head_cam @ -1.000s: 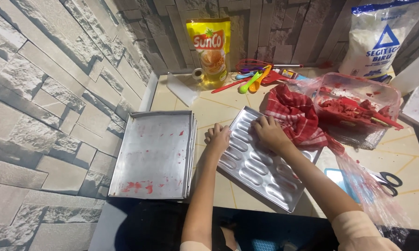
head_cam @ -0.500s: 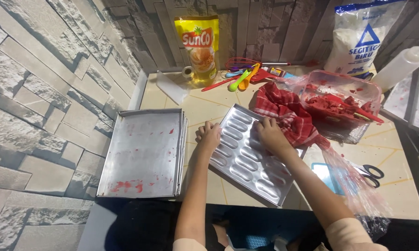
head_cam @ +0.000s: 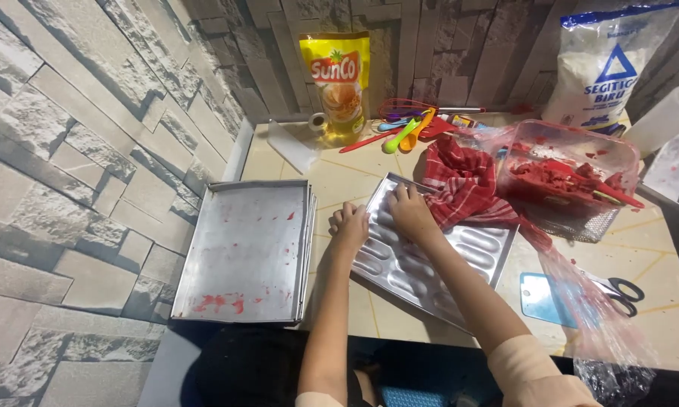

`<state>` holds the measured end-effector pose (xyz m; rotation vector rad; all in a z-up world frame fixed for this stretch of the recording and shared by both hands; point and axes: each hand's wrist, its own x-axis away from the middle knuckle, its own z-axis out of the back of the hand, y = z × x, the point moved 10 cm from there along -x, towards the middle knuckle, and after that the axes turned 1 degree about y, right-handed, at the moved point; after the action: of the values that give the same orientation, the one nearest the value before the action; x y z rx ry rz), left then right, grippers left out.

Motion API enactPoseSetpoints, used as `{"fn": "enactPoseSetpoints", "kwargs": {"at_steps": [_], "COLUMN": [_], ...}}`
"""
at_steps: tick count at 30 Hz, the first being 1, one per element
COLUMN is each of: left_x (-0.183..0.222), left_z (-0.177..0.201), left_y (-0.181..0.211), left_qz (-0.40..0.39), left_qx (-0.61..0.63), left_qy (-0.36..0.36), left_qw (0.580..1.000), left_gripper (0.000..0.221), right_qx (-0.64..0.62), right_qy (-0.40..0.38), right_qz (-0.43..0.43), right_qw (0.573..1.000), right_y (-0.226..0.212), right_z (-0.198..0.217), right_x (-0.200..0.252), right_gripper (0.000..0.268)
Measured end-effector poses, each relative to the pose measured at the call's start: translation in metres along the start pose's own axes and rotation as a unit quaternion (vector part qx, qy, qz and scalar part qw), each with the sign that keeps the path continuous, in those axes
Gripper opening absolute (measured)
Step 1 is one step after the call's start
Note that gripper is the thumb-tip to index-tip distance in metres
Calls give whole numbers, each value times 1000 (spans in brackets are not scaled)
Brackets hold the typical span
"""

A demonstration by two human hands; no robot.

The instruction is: Greasing the individual cavities of a metal baking mold using a red cloth to prepare for baking.

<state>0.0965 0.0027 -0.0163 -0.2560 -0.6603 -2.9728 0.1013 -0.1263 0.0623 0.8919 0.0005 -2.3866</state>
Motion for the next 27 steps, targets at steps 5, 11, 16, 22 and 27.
{"fn": "enactPoseSetpoints", "kwargs": {"at_steps": [5, 11, 16, 22, 27], "left_x": [3, 3, 4, 0, -2], "left_z": [3, 2, 3, -4, -5], "left_y": [4, 2, 3, 0, -2], "left_qz": [6, 3, -7, -8, 6], "left_qx": [2, 9, -6, -17, -15], "left_qy": [1, -4, -11, 3, 8], "left_qw": [1000, 1000, 1000, 1000, 1000], "left_gripper": [26, 26, 26, 26, 28], "right_qx": [-23, -77, -94, -71, -50], "right_qy": [-9, -25, -33, -9, -92], "right_qz": [51, 72, 74, 119, 51], "right_qw": [998, 994, 992, 990, 993], "right_y": [-15, -10, 3, -9, -15], "right_z": [6, 65, 60, 13, -34], "right_x": [29, 51, 51, 28, 15], "right_gripper": [9, 17, 23, 22, 11]}}
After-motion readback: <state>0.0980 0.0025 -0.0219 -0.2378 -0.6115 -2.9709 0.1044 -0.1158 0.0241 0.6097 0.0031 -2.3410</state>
